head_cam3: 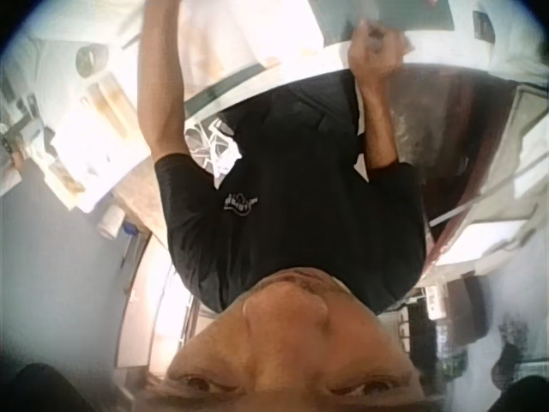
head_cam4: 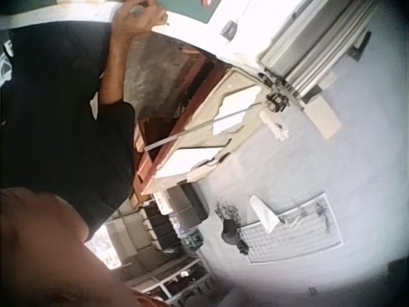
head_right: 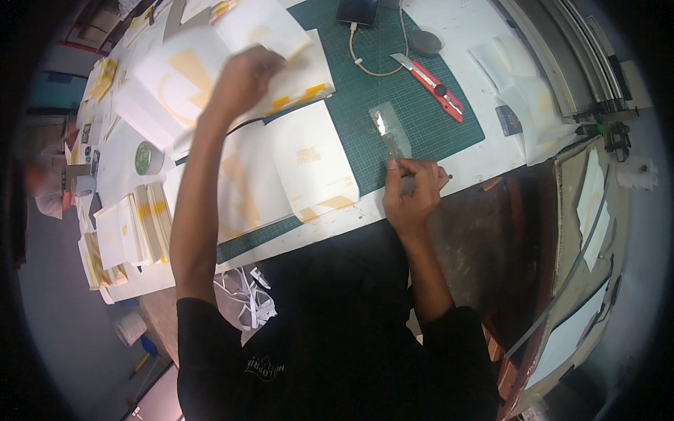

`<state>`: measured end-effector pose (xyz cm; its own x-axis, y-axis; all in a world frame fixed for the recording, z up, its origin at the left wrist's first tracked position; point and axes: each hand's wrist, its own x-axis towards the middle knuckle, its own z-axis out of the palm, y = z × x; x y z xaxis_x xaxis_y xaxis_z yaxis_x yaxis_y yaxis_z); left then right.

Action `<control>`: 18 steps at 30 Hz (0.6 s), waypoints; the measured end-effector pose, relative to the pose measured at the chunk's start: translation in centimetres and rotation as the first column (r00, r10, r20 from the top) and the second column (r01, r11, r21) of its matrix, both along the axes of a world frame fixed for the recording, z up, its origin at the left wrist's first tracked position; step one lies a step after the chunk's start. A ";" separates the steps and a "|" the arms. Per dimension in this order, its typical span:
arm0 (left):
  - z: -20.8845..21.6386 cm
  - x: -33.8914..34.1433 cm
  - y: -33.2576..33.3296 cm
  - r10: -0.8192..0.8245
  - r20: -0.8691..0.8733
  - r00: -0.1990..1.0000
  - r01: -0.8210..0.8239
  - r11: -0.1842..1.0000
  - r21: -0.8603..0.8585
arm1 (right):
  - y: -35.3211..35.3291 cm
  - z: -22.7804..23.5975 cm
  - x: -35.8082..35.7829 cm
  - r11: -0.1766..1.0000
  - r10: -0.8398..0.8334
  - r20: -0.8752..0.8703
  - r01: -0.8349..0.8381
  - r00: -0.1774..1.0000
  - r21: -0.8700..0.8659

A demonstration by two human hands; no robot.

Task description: The person assembles a book by hand, placing a cover over a stack of pages and securing it with yellow tape. They repeatedly fold the cover edges and apply tape to the spine and corners to hold the book together. The person also flips through the pages to check the alignment and smooths the cover.

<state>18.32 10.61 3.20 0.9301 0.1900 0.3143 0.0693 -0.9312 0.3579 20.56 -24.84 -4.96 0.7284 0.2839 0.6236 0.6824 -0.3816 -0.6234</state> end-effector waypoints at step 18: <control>-2.6 0.2 -0.8 0.184 -0.075 0.980 -0.169 0.970 0.176 | -0.1 0.0 0.0 0.998 0.041 0.004 -0.041 0.999 -0.047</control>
